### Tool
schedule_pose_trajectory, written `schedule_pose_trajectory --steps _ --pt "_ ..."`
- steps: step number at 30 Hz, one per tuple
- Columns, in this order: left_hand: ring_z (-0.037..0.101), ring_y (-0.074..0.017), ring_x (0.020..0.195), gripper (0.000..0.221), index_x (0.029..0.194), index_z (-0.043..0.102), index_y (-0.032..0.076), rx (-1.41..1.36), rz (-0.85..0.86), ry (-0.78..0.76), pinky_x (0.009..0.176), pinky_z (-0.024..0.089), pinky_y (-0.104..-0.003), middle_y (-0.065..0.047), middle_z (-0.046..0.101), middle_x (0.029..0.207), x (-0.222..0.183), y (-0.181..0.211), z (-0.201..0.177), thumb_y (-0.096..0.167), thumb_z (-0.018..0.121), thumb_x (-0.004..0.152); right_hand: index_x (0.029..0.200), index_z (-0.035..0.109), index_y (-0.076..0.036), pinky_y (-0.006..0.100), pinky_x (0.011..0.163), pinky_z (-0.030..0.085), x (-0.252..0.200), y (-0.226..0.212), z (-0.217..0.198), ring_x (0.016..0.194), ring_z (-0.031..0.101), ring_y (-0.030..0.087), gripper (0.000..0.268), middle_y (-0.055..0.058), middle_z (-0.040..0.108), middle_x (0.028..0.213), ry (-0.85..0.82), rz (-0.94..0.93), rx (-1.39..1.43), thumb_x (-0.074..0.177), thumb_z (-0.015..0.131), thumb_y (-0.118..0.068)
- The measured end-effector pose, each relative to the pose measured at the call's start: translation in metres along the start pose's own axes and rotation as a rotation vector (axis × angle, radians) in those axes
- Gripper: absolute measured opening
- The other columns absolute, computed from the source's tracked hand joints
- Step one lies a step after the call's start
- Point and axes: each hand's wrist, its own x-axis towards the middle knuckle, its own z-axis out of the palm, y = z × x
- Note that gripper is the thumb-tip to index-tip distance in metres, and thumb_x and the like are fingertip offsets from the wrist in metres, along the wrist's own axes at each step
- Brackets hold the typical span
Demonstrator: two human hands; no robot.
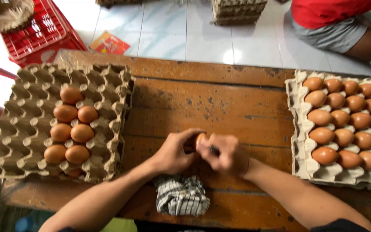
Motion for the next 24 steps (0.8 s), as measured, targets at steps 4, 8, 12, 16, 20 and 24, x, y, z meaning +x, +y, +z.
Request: schedule_pose_trajectory --steps 4,8,12,16,20,24 --pt "0.075 -0.0351 0.096 0.061 0.125 0.068 -0.002 -0.034 -0.006 -0.002 0.073 0.066 -0.045 -0.026 0.075 0.106 -0.005 0.014 0.005 0.002 0.088 0.068 0.068 0.057 -0.011 0.028 0.038 0.043 -0.002 0.022 -0.004 0.037 0.054 0.02 0.032 0.008 0.055 0.046 0.04 0.108 -0.092 0.096 0.07 -0.019" --pt "0.075 -0.0325 0.096 0.058 0.125 0.067 -0.002 -0.07 -0.013 0.0 0.076 0.067 -0.044 -0.025 0.075 0.106 -0.001 0.011 0.001 -0.005 0.083 0.07 0.068 0.058 -0.012 0.033 0.038 0.044 0.002 0.006 0.002 0.039 0.058 0.029 0.028 0.011 0.054 0.048 0.027 0.025 -0.064 0.09 0.074 -0.019" --pt "0.075 -0.0286 0.092 0.061 0.125 0.066 -0.003 -0.135 -0.021 -0.021 0.075 0.068 -0.042 -0.025 0.075 0.105 -0.003 0.01 0.0 -0.003 0.087 0.068 0.067 0.058 -0.012 0.03 0.04 0.046 0.005 0.002 0.003 0.041 0.061 0.028 0.031 0.011 0.055 0.048 0.053 0.03 -0.065 0.094 0.072 -0.02" --pt "0.074 -0.0279 0.091 0.057 0.127 0.065 -0.003 -0.135 -0.005 -0.033 0.077 0.066 -0.041 -0.025 0.075 0.106 -0.005 0.007 0.002 -0.009 0.079 0.072 0.069 0.06 -0.012 0.031 0.042 0.052 -0.01 0.018 0.002 0.042 0.064 0.028 0.026 0.01 0.058 0.049 0.011 -0.063 -0.09 0.088 0.078 -0.016" --pt "0.076 -0.0277 0.09 0.057 0.126 0.065 -0.002 -0.127 -0.019 -0.036 0.076 0.067 -0.039 -0.023 0.076 0.103 -0.006 0.0 0.004 -0.003 0.084 0.072 0.072 0.063 -0.014 0.031 0.046 0.052 -0.011 0.023 -0.005 0.047 0.067 0.023 0.02 0.006 0.063 0.052 -0.053 0.096 0.035 0.086 0.077 -0.018" --pt "0.075 -0.028 0.091 0.058 0.129 0.064 -0.003 -0.13 -0.018 -0.05 0.077 0.066 -0.039 -0.025 0.075 0.106 -0.002 -0.002 0.001 -0.007 0.08 0.074 0.07 0.062 -0.013 0.037 0.043 0.049 -0.01 0.019 -0.004 0.044 0.063 0.027 0.021 0.01 0.06 0.052 -0.097 0.143 0.091 0.083 0.077 -0.02"
